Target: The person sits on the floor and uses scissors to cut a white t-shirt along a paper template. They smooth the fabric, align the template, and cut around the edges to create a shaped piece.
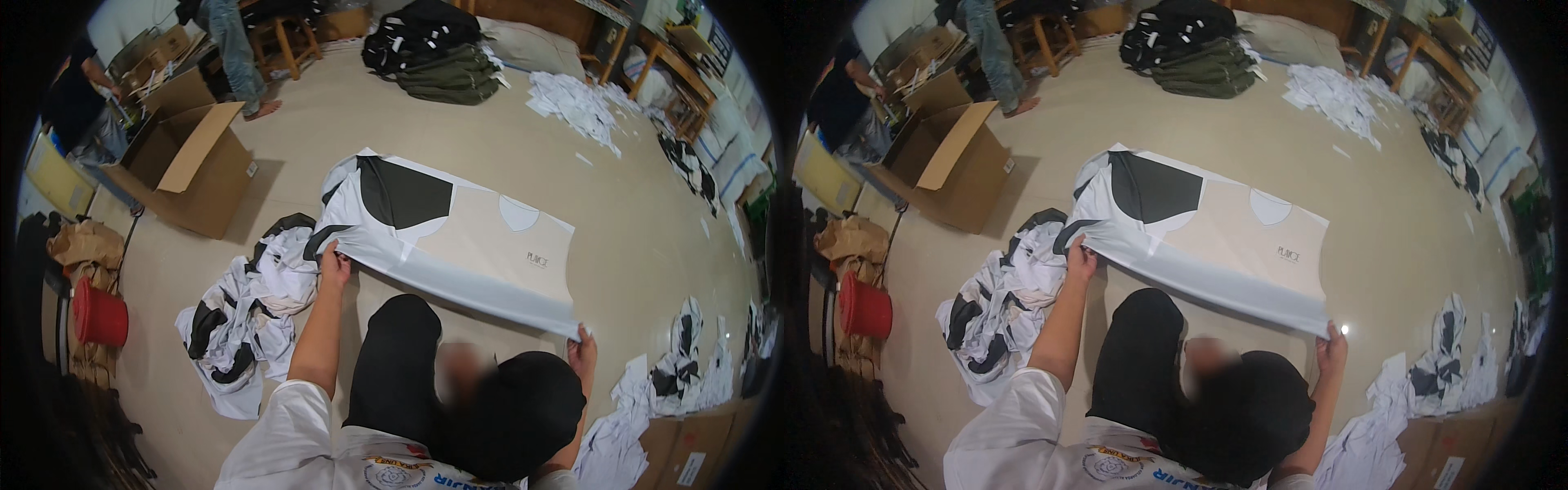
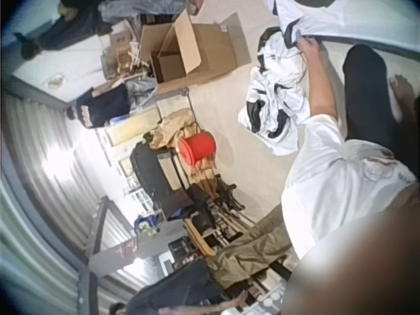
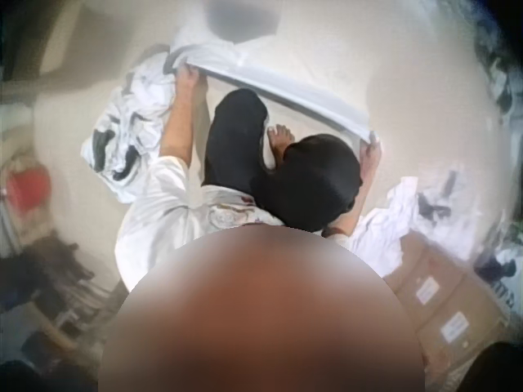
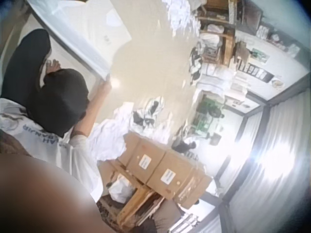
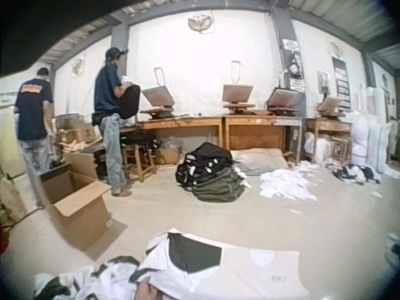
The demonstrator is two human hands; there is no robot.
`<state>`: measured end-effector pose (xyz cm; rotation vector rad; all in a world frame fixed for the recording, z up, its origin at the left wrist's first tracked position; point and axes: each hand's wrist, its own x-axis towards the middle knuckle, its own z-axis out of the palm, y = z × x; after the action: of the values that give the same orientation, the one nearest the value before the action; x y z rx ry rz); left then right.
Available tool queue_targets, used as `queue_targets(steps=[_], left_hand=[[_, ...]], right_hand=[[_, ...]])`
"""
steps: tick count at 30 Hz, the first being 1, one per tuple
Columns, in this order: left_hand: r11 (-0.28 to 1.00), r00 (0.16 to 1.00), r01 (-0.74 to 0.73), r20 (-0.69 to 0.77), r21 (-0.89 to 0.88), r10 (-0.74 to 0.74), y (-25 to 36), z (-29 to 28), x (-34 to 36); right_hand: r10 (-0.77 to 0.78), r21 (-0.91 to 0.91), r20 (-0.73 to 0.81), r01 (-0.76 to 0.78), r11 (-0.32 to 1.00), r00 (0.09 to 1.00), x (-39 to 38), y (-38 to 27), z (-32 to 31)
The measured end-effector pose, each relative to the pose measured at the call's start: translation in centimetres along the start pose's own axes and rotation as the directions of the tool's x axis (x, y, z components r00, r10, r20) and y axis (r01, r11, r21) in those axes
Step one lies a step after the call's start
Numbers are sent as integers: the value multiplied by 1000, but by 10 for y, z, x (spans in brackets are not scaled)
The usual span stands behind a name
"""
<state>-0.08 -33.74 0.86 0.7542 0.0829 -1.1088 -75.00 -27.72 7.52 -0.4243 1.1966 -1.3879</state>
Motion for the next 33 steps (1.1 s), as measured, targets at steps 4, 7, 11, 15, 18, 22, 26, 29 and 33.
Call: queue_targets(steps=[4,7,11,15,18,22,26,29,33], left_hand=[[987,989,-2,-148,159,26,-7,52,-6],[921,982,-26,-164,388,97,-13,128,12],[749,980,-187,70,636,185,22,237,48],[690,933,-349,166,633,320,106,330,49],[554,806,-592,423,585,414,154,377,11],[402,732,-673,482,621,482,186,396,-75],[414,766,-640,494,647,412,181,363,-116],[477,831,-555,429,682,354,138,327,-117],[522,914,-404,303,751,271,86,267,-106]], right_hand=[[-65,26,54,63,998,996,48,-40,9],[22,-32,-13,-22,999,1000,131,-82,38],[-46,-160,-160,20,987,986,238,-170,95],[-296,29,66,294,955,953,271,-303,150],[-478,53,209,478,877,853,230,-407,175],[-518,94,166,509,855,839,137,-403,181],[-474,1,87,476,880,876,114,-389,139],[-418,-39,104,424,905,902,129,-342,91],[-312,-93,64,316,944,948,157,-277,42]])
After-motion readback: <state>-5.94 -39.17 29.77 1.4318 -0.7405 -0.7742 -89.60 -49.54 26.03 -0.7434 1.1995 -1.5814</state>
